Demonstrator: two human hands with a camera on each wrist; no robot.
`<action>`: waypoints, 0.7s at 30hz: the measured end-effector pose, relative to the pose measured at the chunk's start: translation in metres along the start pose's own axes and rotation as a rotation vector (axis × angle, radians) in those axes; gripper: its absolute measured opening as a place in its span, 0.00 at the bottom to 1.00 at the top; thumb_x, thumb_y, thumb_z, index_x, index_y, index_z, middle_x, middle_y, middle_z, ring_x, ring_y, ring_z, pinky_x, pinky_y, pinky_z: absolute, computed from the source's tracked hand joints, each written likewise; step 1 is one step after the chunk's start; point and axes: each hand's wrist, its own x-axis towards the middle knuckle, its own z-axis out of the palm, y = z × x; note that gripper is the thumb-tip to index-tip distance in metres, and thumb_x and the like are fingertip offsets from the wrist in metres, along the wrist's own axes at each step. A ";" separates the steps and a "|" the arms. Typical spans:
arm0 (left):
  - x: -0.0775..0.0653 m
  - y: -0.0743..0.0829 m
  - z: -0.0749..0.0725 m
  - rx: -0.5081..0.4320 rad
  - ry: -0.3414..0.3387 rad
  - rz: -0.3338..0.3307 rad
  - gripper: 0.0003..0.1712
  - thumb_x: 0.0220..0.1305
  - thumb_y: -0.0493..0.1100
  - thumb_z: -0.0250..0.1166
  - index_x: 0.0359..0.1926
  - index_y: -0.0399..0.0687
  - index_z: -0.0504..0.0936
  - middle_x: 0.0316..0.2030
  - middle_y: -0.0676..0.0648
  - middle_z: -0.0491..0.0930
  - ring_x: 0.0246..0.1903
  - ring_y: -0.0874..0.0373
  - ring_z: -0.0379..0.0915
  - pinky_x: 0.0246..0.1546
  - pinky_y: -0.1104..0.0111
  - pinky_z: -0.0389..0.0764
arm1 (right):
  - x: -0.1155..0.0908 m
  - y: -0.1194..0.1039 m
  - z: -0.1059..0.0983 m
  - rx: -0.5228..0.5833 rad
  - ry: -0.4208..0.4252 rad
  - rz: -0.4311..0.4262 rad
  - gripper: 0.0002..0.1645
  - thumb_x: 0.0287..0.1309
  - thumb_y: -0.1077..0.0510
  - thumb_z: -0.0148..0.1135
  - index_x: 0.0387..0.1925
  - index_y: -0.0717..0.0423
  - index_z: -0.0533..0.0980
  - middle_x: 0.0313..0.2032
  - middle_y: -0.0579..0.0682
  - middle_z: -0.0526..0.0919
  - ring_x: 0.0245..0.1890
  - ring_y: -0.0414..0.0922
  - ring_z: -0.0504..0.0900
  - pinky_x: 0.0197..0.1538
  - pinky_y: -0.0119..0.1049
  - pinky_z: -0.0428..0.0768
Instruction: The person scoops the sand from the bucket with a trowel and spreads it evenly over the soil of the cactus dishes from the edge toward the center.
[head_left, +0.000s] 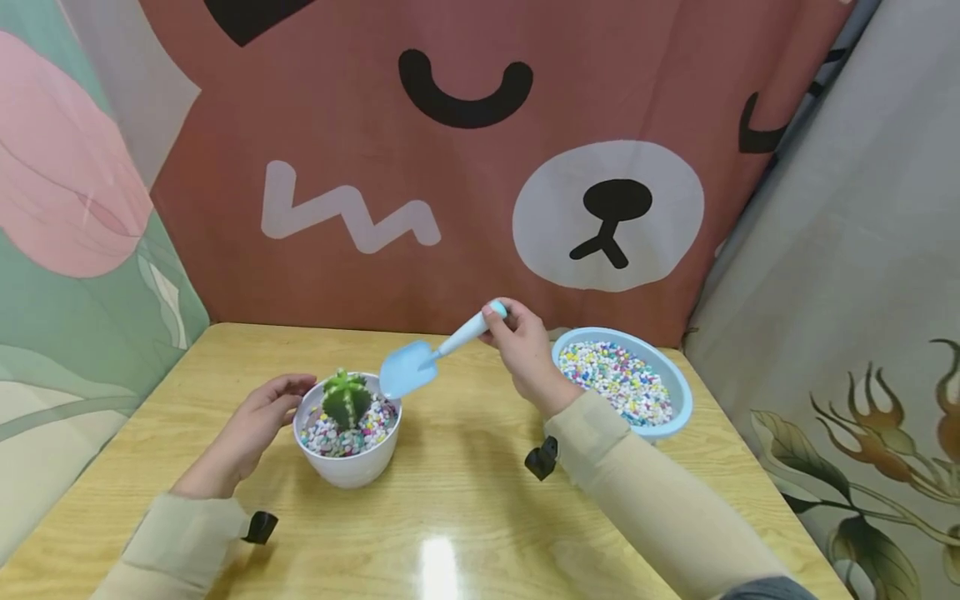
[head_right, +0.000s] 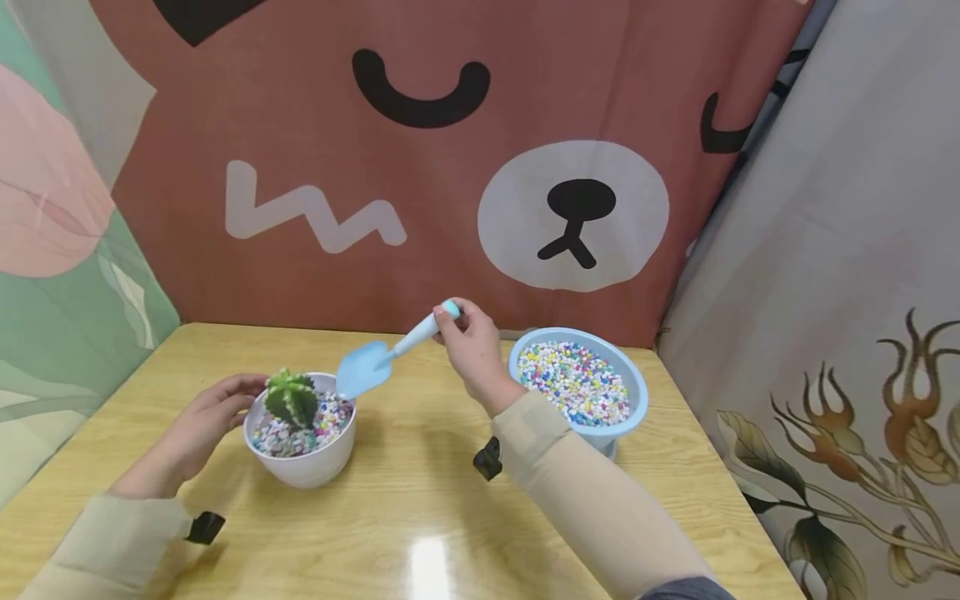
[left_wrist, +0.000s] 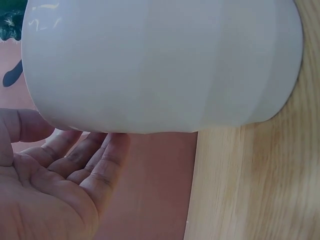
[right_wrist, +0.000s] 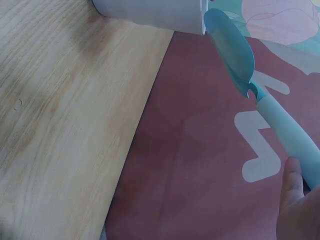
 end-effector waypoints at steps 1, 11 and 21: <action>0.000 0.000 0.000 -0.001 0.001 -0.002 0.25 0.76 0.38 0.39 0.67 0.26 0.57 0.64 0.29 0.61 0.64 0.38 0.55 0.61 0.44 0.61 | 0.000 0.000 0.000 -0.011 -0.008 -0.010 0.15 0.69 0.60 0.55 0.51 0.66 0.73 0.44 0.55 0.77 0.43 0.44 0.78 0.50 0.38 0.80; -0.001 -0.003 0.000 0.007 -0.007 0.011 0.25 0.77 0.39 0.38 0.67 0.26 0.57 0.64 0.29 0.61 0.64 0.39 0.55 0.62 0.44 0.61 | -0.007 -0.004 -0.002 -0.162 -0.217 -0.286 0.16 0.68 0.60 0.56 0.52 0.66 0.73 0.48 0.62 0.81 0.48 0.50 0.81 0.50 0.42 0.80; 0.000 -0.003 0.001 0.012 -0.013 0.012 0.26 0.77 0.40 0.39 0.67 0.26 0.57 0.64 0.29 0.61 0.64 0.39 0.56 0.61 0.43 0.61 | -0.006 -0.003 0.000 -0.153 -0.136 -0.242 0.16 0.67 0.61 0.57 0.52 0.66 0.74 0.47 0.61 0.81 0.45 0.49 0.82 0.49 0.40 0.81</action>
